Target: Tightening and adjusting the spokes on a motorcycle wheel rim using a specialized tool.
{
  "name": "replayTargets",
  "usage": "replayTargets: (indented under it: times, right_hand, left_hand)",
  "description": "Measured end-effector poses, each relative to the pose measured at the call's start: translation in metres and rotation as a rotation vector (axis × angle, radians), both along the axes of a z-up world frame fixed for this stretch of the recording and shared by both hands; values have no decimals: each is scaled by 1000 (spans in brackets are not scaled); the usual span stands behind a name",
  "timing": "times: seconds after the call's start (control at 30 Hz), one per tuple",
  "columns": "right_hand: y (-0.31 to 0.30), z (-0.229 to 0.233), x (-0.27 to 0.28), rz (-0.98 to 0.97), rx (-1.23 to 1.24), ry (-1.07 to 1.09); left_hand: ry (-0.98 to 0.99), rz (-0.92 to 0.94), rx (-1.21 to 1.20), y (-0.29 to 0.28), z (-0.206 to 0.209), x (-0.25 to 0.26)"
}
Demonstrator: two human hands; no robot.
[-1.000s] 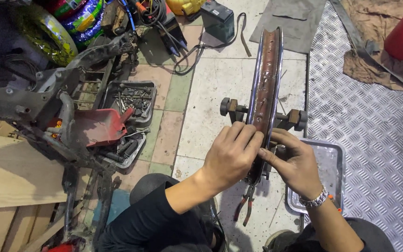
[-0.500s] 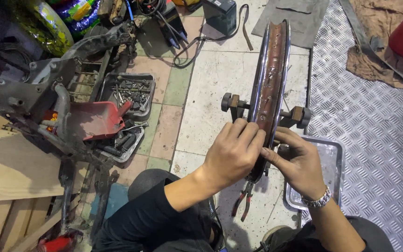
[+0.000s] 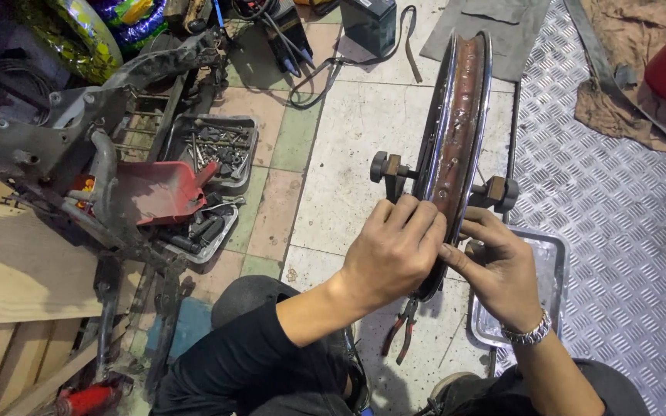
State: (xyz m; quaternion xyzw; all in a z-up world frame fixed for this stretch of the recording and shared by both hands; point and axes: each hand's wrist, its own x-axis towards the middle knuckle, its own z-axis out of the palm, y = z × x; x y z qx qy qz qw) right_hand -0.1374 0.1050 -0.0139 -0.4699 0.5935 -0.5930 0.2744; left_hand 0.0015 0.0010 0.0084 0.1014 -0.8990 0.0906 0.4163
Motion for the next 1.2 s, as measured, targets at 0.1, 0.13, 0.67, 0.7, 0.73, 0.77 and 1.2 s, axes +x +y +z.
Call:
replayTargets:
  times: [0.1, 0.13, 0.67, 0.7, 0.73, 0.77, 1.2]
  right_hand:
    - [0, -2, -2, -8, 4, -5]
    - [0, -1, -1, -10, 2, -4]
    - [-1, -2, -3, 0, 20, 25]
    - [-1, -4, -4, 2, 17, 41]
    - [-1, -4, -4, 4, 24, 38]
    - [-1, -5, -5, -1, 10, 67]
    - [-4, 3, 20, -348, -144, 560]
  left_hand:
    - [5, -11, -22, -1, -7, -1]
    - [6, -14, -23, -1, -3, 1]
    - [-3, -57, 30, -4, -6, 0]
    - [-7, -34, 19, -4, -10, 0]
    - [-10, -32, 27, -4, -12, -1]
    - [-10, -17, 10, -5, -14, -2]
    - [245, -445, 1751, -17, -48, 32]
